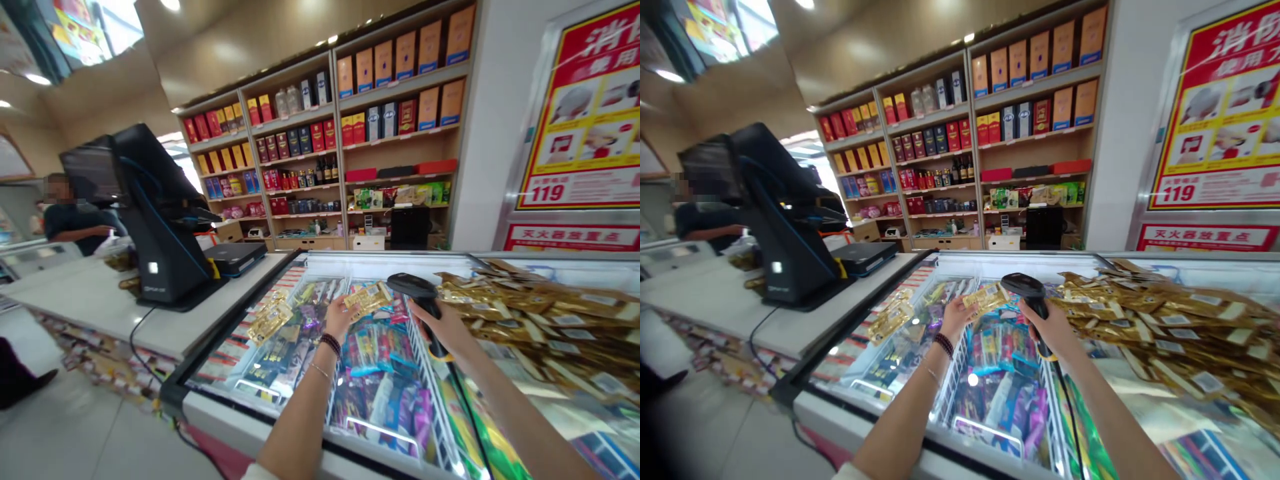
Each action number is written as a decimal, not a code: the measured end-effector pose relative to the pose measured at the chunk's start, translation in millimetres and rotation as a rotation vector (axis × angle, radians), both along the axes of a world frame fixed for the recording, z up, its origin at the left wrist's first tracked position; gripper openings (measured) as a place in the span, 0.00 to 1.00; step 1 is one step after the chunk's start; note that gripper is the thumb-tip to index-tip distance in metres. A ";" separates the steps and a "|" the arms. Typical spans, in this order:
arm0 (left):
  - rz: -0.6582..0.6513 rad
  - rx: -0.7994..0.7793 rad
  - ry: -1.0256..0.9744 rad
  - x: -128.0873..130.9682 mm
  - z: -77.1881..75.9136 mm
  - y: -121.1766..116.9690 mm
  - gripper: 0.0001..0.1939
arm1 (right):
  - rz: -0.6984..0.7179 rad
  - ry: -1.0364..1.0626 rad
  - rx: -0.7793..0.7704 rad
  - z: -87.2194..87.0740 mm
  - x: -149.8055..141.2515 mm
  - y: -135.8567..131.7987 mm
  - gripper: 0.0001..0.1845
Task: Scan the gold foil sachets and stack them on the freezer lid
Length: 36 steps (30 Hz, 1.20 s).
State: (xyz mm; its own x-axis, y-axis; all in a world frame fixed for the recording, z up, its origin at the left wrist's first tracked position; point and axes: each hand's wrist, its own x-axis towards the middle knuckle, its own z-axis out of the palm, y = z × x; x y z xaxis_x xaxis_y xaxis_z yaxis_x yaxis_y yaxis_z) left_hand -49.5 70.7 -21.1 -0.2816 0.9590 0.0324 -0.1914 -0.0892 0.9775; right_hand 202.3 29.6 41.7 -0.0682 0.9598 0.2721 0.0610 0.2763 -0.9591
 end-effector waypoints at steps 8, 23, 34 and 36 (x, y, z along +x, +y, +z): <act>0.009 -0.032 0.013 -1.4 -6.3 -2.0 0.24 | -0.021 -0.267 0.006 -25.8 -3.9 -26.2 0.22; 0.025 -0.022 0.013 -2.1 -8.7 -2.3 0.32 | 0.004 -0.344 -0.040 -20.5 6.3 -25.1 0.22; -0.007 -0.038 -0.030 -2.9 -3.1 -7.1 0.29 | -0.003 -0.337 -0.056 -20.4 6.9 -24.6 0.26; -0.005 -0.030 -0.060 -4.1 -5.5 -7.9 0.28 | 0.009 -0.306 -0.058 -20.2 4.3 -23.7 0.27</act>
State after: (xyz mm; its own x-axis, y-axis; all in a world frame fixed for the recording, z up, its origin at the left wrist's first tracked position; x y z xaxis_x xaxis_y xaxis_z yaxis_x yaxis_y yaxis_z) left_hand -53.6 62.8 -26.6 -0.2778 0.9605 -0.0136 -0.2499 -0.0586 0.9665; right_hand 206.6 5.9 21.5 -0.1467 0.9722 0.1824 0.3469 0.2232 -0.9110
